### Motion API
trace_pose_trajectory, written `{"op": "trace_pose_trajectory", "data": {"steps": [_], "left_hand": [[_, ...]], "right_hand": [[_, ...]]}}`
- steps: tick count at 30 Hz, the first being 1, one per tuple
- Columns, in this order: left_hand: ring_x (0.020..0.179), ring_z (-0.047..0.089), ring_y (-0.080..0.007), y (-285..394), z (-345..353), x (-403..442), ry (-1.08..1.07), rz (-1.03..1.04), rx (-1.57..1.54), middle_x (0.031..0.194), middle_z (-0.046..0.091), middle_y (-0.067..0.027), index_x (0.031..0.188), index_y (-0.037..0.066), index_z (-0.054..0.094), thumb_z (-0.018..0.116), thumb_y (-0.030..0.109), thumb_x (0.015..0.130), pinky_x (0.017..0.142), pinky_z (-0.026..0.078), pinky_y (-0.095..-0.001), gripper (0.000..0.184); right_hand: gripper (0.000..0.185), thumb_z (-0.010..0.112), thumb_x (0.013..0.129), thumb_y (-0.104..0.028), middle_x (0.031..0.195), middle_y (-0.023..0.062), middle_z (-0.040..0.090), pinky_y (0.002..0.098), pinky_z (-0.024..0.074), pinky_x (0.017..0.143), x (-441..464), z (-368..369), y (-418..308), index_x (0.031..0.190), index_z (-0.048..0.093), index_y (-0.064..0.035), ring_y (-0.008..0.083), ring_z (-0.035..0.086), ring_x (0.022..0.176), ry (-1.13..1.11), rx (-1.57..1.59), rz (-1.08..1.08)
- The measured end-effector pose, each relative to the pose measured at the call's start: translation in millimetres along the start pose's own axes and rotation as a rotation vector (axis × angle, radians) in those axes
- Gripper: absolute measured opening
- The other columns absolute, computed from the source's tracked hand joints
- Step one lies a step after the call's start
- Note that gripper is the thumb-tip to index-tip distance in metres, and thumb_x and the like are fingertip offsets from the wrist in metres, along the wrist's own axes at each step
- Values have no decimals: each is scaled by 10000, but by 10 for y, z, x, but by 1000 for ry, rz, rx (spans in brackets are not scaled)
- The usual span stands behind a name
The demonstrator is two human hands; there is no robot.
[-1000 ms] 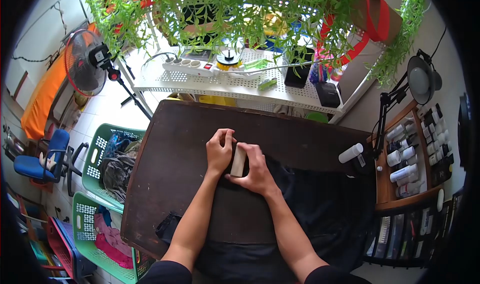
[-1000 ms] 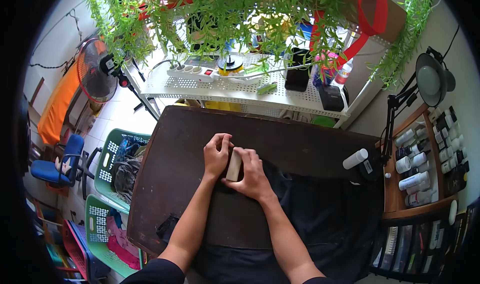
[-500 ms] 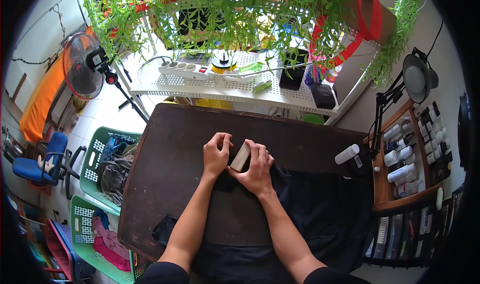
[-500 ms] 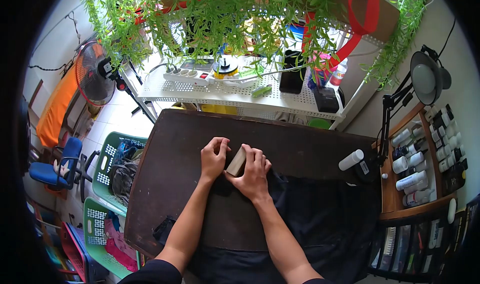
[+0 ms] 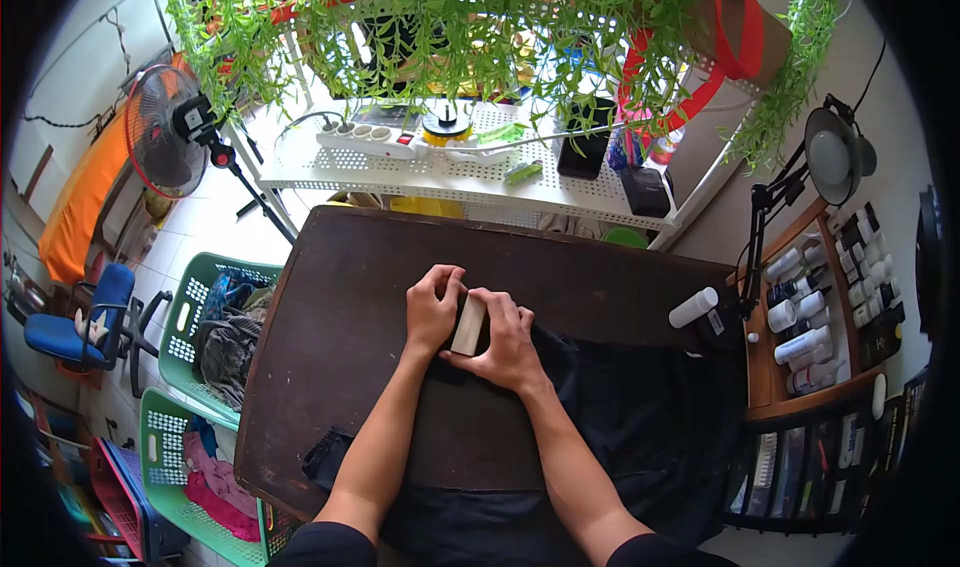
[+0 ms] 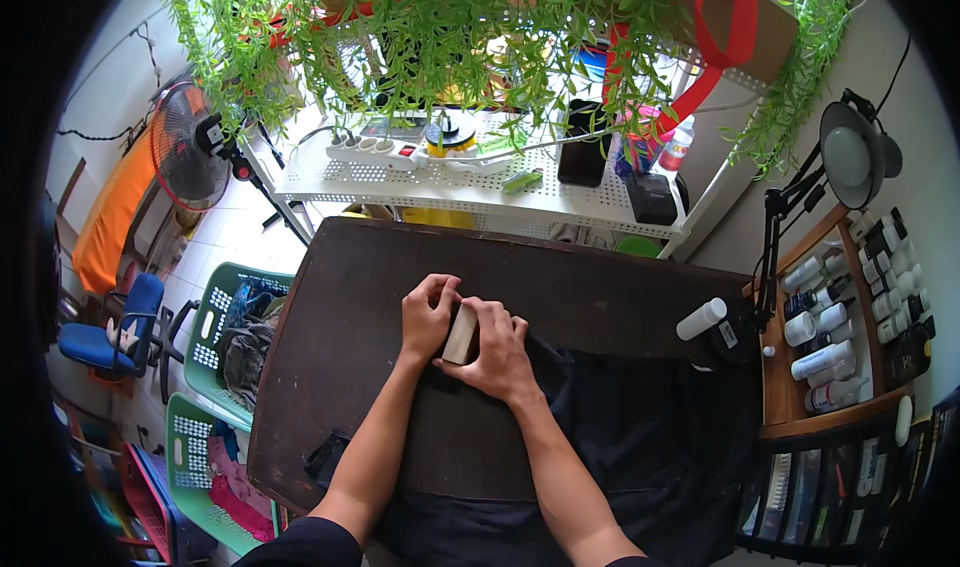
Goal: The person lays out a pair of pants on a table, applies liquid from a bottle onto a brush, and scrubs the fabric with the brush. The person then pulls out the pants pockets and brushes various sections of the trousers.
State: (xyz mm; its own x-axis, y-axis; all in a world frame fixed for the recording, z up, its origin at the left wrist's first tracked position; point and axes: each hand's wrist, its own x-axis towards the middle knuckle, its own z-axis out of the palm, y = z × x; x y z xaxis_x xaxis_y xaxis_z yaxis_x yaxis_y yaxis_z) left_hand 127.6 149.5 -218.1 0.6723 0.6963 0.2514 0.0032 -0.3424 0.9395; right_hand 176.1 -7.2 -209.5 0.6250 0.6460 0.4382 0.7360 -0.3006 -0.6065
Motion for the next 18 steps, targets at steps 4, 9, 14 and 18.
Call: {"op": "trace_pose_trajectory", "data": {"steps": [4,9,14,18], "left_hand": [[746,715,-129,2,11,3,-13,7,-3,853,786,-68,1116,3,783,686,147,1090,695,557,-265,175],[732,710,-134,5,12,2,7,13,6,846,786,-68,1117,5,785,688,145,1087,686,556,-273,173],[702,699,-143,32,17,-15,21,24,-5,831,787,-68,1111,7,788,693,142,1080,666,551,-287,168],[744,718,-135,49,4,-12,16,12,27,856,791,-74,1125,3,787,691,153,1091,693,561,-270,182]], "right_hand": [[1014,1020,688,-388,1378,107,614,445,400,1052,-17,-16,-4,1528,531,-97,285,632,1168,-22,20,-20],[1010,1002,705,-401,1399,111,613,443,403,1051,-11,-12,3,1538,521,-91,294,628,1169,-38,36,-28],[1016,1002,713,-397,1396,117,621,431,409,1051,-15,-38,-14,1549,516,-87,295,642,1164,-126,95,-73],[1019,1003,717,-396,1374,114,634,424,416,1044,2,-25,-15,1557,515,-87,296,652,1156,-62,97,-71]]}}
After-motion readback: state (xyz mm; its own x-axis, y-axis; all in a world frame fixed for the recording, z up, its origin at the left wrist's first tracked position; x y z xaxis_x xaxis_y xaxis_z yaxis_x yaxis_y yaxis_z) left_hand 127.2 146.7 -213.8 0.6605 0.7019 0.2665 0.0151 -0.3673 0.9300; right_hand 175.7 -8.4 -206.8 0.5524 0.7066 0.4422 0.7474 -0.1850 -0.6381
